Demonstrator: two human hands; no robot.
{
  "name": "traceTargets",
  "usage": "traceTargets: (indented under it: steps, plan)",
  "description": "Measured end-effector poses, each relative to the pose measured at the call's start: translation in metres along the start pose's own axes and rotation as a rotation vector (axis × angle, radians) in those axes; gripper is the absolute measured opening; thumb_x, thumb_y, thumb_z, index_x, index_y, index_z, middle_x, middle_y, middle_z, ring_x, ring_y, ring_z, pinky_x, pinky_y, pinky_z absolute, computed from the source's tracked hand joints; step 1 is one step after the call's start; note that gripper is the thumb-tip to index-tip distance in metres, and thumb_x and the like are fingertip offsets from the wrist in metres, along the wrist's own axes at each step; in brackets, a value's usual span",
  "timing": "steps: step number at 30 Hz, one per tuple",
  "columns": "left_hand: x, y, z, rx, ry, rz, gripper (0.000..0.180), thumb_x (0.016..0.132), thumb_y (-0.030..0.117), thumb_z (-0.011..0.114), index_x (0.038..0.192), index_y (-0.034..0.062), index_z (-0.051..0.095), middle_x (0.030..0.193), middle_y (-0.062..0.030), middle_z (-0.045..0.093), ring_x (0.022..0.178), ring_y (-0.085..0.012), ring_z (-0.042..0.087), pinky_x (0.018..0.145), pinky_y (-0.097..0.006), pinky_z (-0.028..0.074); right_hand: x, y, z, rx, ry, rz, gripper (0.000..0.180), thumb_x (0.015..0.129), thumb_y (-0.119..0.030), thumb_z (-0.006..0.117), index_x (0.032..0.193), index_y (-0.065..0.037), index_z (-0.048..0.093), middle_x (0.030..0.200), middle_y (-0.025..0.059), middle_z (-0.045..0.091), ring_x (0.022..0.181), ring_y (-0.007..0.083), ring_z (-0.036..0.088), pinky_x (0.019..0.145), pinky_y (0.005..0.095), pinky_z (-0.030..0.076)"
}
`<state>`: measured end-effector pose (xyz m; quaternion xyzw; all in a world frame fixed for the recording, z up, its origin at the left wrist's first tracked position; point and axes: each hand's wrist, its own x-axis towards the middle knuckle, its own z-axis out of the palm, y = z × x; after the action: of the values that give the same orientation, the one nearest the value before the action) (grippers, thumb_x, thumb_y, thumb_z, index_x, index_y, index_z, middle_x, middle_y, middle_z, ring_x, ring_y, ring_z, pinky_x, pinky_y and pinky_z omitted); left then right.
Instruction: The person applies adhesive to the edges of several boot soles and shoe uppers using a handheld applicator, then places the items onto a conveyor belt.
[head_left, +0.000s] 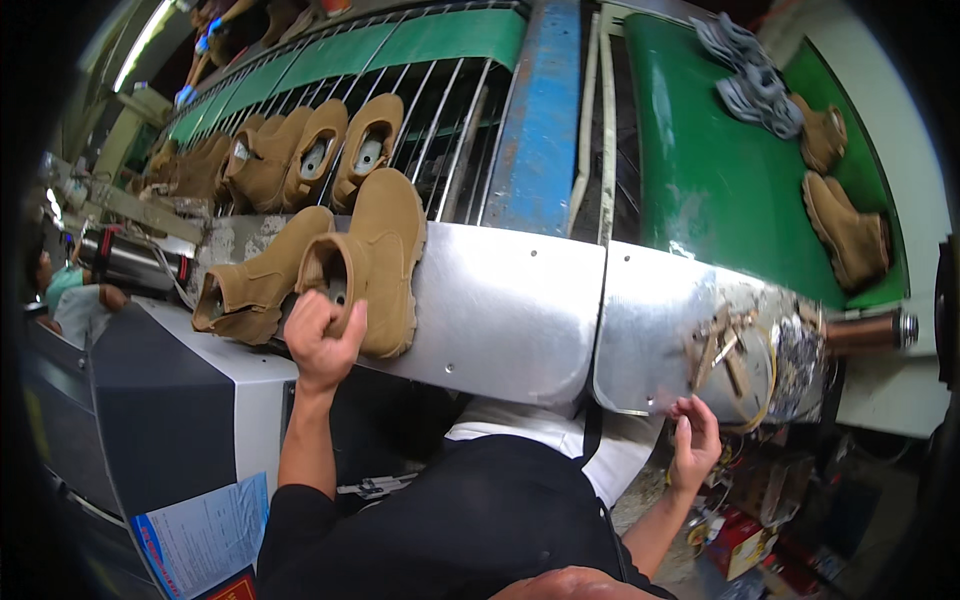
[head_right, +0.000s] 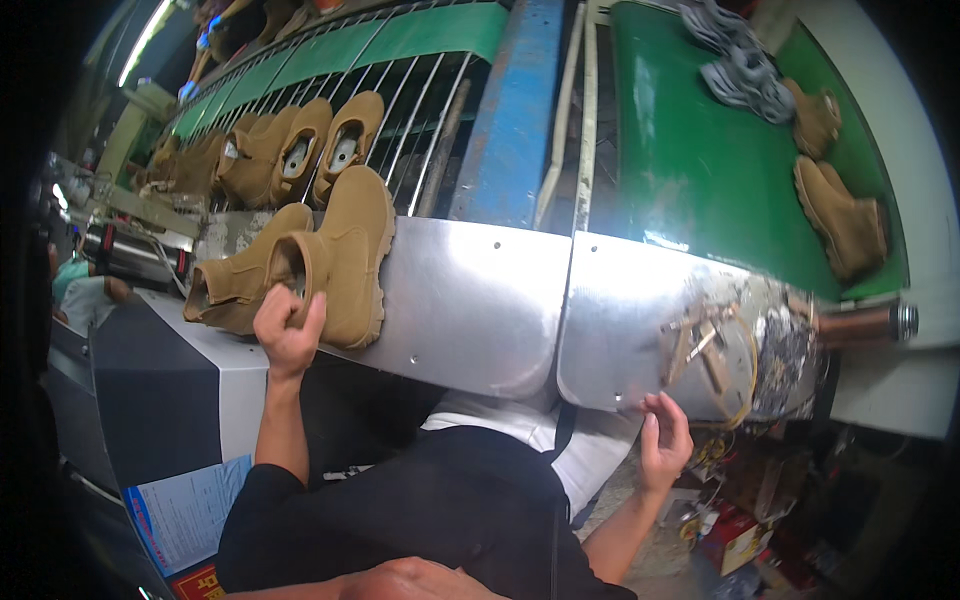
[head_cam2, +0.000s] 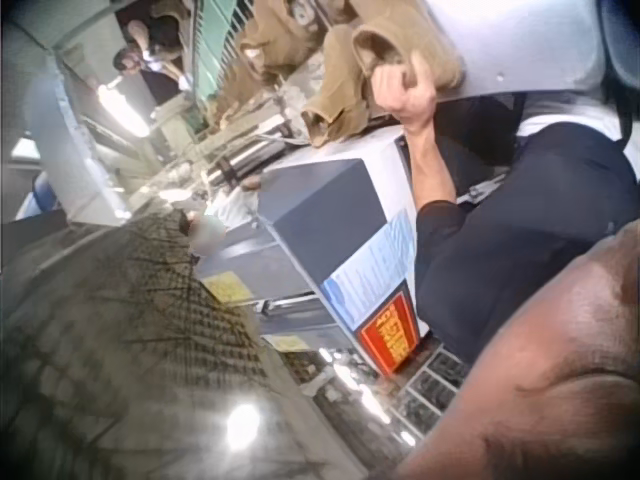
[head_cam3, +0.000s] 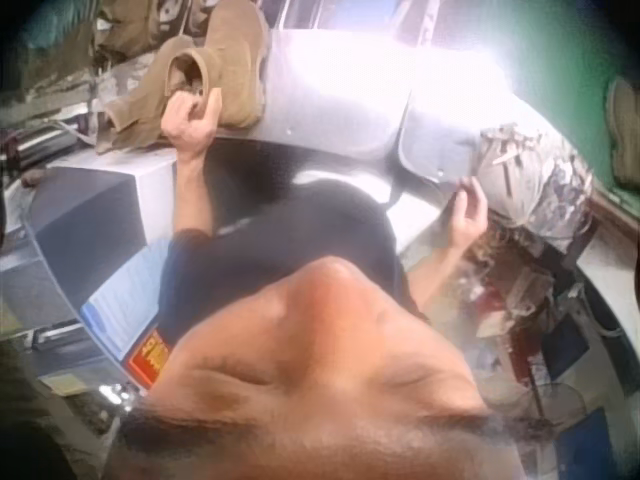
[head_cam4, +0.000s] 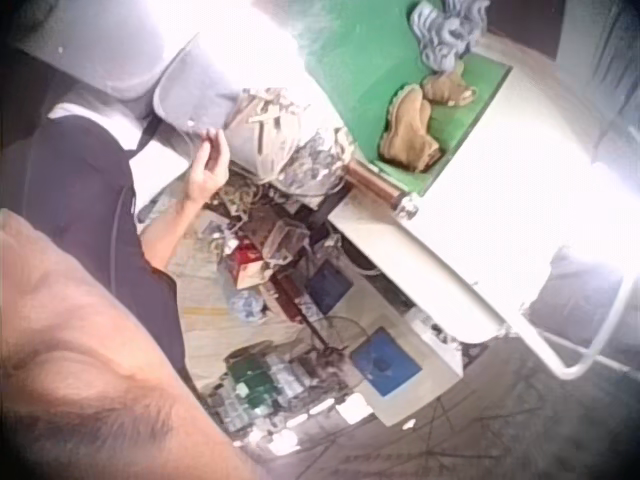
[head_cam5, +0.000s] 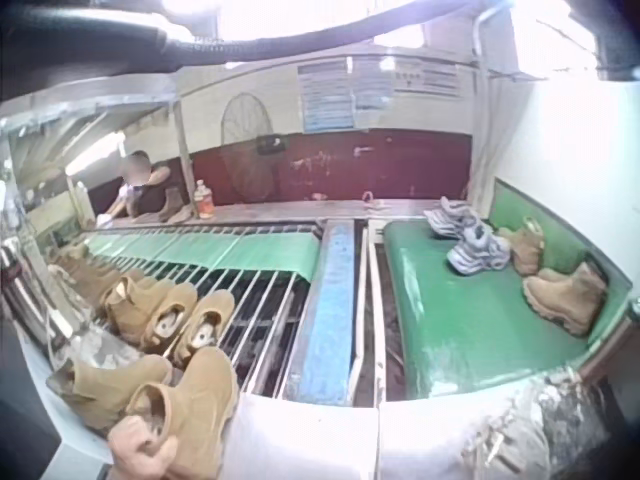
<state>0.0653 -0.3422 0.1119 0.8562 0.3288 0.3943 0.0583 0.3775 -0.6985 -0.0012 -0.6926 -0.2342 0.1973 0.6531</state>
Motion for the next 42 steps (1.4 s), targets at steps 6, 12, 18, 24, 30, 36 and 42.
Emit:
traceTargets:
  steps: [6,12,18,24,30,36,42]
  plan:
    - [0.095,0.012,0.032,-0.368,0.296,-0.155,0.025,0.082,0.011,0.072,0.066,0.0011,0.056,0.061,0.0013,0.048,0.059,-0.0079,0.041,0.055,-0.025,0.034,0.019,0.002,-0.008,-0.199,0.011,-0.185,0.027,0.092,0.005,0.054,0.118,0.005,0.059,0.103,0.0105,0.067,0.087,0.0152,0.065,0.080,0.0273,0.052]
    - [0.231,0.009,0.124,-0.308,0.367,0.152,0.022,0.081,0.018,0.074,0.072,0.0002,0.065,0.065,-0.0068,0.060,0.060,-0.0169,0.057,0.062,-0.026,0.045,0.062,0.018,0.008,-0.200,0.156,-0.287,0.026,0.085,0.004,0.056,0.110,0.001,0.064,0.091,0.0106,0.070,0.074,0.0138,0.066,0.066,0.0259,0.054]
    - [0.307,-0.016,0.267,-0.145,-0.164,0.170,0.029,0.080,0.034,0.076,0.084,0.0058,0.072,0.086,-0.0102,0.069,0.084,-0.0256,0.066,0.077,-0.035,0.051,0.064,0.020,0.009,-0.229,0.199,-0.373,0.025,0.085,0.006,0.055,0.109,0.002,0.064,0.088,0.0097,0.068,0.071,0.0137,0.065,0.066,0.0263,0.054]
    - [0.286,-0.025,0.275,-0.315,-0.343,0.469,0.052,0.086,0.023,0.072,0.133,0.0097,0.053,0.134,-0.0148,0.053,0.127,-0.0298,0.049,0.106,-0.038,0.040,0.053,0.022,-0.002,-0.263,0.269,-0.306,0.025,0.080,0.008,0.059,0.104,0.002,0.065,0.084,0.0111,0.069,0.067,0.0157,0.066,0.062,0.0253,0.052]
    - [0.207,-0.231,0.161,0.156,-0.675,-0.356,0.042,0.086,0.030,0.070,0.119,0.0045,0.065,0.116,-0.0175,0.065,0.109,-0.0321,0.062,0.092,-0.041,0.047,0.053,0.017,-0.004,-0.199,0.250,-0.240,0.027,0.079,0.005,0.060,0.104,-0.001,0.066,0.085,0.0106,0.070,0.068,0.0160,0.067,0.062,0.0263,0.054]
    - [0.190,-0.256,0.175,0.316,-0.366,-0.017,0.021,0.089,0.008,0.059,0.107,0.0030,0.069,0.106,-0.0135,0.068,0.100,-0.0276,0.064,0.088,-0.038,0.048,0.060,0.013,-0.001,-0.320,0.243,-0.365,0.032,0.077,0.008,0.062,0.107,-0.001,0.066,0.099,0.0103,0.066,0.075,0.0120,0.063,0.063,0.0217,0.052]
    - [0.139,-0.154,0.098,-0.157,-0.197,-0.040,0.035,0.083,-0.003,0.050,0.113,0.0017,0.068,0.104,-0.0113,0.063,0.098,-0.0258,0.061,0.092,-0.035,0.047,0.073,-0.017,0.006,-0.806,0.272,-0.495,0.046,0.073,-0.006,0.071,0.118,-0.008,0.062,0.118,0.0099,0.058,0.106,0.0301,0.057,0.092,0.0374,0.047]
